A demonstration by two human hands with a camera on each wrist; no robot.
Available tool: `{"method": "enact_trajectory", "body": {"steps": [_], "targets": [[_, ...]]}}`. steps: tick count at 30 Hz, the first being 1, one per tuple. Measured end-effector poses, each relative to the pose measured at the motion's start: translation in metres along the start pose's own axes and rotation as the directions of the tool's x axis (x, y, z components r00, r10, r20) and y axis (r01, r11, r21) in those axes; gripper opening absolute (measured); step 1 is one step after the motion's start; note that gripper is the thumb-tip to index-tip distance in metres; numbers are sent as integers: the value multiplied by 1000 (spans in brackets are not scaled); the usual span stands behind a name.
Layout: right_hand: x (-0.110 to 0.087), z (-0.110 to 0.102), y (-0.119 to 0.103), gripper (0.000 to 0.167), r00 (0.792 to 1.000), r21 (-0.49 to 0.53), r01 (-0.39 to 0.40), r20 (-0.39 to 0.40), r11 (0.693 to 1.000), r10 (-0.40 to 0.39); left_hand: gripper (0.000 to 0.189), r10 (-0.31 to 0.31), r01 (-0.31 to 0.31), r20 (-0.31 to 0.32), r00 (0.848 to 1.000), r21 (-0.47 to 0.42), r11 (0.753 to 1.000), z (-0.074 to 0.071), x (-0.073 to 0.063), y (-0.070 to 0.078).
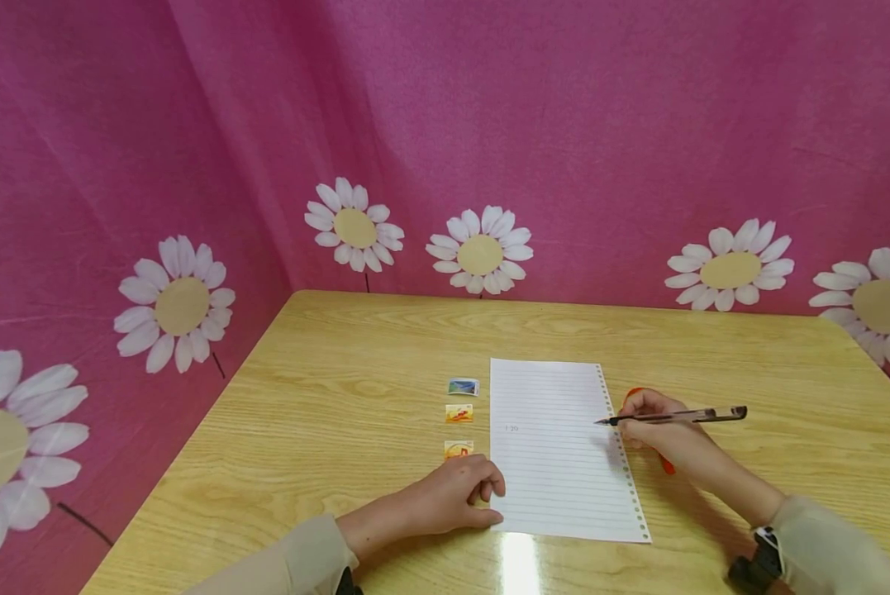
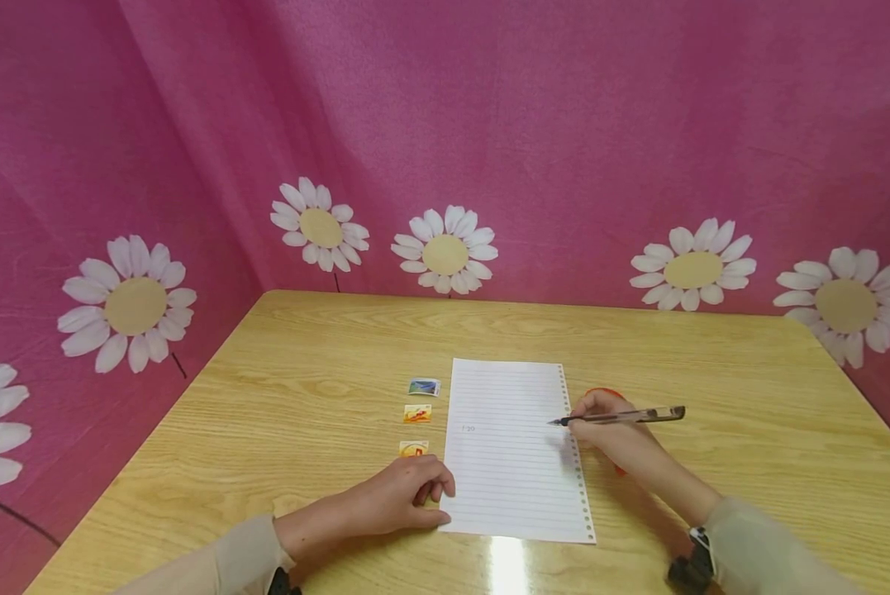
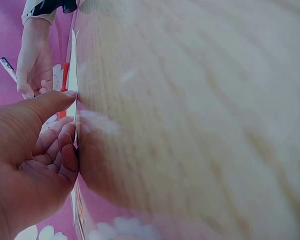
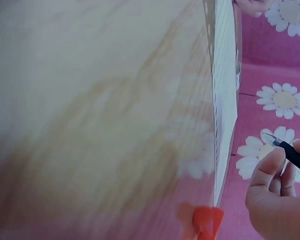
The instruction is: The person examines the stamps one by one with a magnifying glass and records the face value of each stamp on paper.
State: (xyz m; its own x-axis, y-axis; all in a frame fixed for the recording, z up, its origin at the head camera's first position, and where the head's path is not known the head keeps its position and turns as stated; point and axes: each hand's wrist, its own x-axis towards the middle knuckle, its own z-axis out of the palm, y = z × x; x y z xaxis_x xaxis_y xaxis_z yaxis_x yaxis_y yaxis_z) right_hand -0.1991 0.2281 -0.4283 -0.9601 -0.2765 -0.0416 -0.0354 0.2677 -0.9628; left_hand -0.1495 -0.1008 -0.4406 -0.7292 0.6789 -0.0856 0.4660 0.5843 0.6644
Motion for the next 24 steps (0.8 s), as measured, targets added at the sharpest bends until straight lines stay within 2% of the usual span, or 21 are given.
{"method": "enact_trajectory", "body": {"steps": [6,18,24], "targets": [[4,11,-2,7,1000,-46,-30,0,998,30,19,-9,9,0,1000,-8,1000,-1,0,1],[11,28,-5,13,998,-29,-43,38,999,44,19,6,-6,-2,1000,10,1000,0,0,0],[16,37,-8,14,995,-50,-91,41,995,94,19,1,-1,-1,1000,19,1000,-1,0,1]]}}
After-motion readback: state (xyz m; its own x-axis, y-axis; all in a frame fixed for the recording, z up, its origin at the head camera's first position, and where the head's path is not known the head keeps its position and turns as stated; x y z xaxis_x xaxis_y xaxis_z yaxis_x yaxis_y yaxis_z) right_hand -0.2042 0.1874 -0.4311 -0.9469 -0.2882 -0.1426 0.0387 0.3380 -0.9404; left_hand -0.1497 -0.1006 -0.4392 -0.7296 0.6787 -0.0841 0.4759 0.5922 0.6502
